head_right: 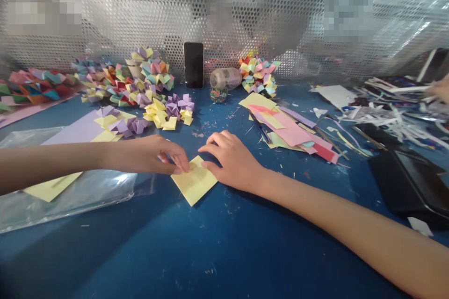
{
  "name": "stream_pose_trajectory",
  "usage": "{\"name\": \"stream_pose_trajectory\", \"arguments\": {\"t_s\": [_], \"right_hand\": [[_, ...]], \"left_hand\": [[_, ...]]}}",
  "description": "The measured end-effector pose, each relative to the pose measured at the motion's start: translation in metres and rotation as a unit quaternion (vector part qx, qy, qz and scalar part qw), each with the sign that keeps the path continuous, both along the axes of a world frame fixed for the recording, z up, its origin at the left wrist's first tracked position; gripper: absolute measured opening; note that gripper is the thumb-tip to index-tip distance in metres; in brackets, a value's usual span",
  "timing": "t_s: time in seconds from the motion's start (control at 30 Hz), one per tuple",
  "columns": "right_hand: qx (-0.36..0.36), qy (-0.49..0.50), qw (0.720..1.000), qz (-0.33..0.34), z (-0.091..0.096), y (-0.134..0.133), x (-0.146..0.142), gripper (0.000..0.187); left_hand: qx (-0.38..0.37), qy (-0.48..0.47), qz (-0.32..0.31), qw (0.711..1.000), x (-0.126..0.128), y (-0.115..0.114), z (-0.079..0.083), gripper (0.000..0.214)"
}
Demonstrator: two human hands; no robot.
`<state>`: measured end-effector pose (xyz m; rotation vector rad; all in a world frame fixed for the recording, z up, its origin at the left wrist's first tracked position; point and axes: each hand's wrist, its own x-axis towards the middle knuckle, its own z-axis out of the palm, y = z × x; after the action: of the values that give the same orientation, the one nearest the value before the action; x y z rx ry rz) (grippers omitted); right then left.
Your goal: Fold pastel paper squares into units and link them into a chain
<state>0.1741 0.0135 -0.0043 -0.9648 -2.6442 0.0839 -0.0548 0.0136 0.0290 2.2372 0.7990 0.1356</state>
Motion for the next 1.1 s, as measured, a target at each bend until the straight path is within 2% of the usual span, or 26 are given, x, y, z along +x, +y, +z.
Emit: {"name": "stream_pose_trajectory", "arguments": {"t_s": [0.1,0.2,0.33,0.5,0.7,0.83,0.97,1.1], "right_hand": [[0.018,0.002,1.0,0.013,-0.002,-0.001,0.002,0.027],[0.032,0.018,0.999,0.016,-0.005,-0.002,0.004,0.027],[0.029,0.022,0.999,0.008,-0.009,-0.002,0.006,0.026],[0.042,0.002,0.999,0.005,-0.011,-0.001,0.01,0.031],[0.095,0.029,0.994,0.04,-0.012,-0.006,0.013,0.02],[0.147,0.028,0.985,0.085,-0.01,-0.008,0.014,0.019],[0.163,0.024,0.98,0.109,-0.009,-0.009,0.015,0.023],[0.174,0.017,0.976,0.129,-0.009,-0.009,0.015,0.025]], "left_hand": [[0.051,-0.014,0.086,0.995,0.008,0.004,-0.012,0.011],[0.006,-0.019,0.136,0.991,0.013,0.013,-0.021,0.023],[-0.101,-0.024,0.113,0.988,0.017,0.029,-0.025,0.03],[-0.12,-0.018,0.107,0.987,0.022,0.035,-0.023,0.024],[-0.006,-0.031,0.102,0.994,0.02,0.021,-0.02,0.016],[0.082,-0.07,0.091,0.99,0.011,0.006,-0.026,0.009],[0.157,-0.116,0.087,0.977,0.004,-0.006,-0.037,0.022],[0.206,-0.128,0.104,0.965,0.003,-0.012,-0.045,0.024]]}}
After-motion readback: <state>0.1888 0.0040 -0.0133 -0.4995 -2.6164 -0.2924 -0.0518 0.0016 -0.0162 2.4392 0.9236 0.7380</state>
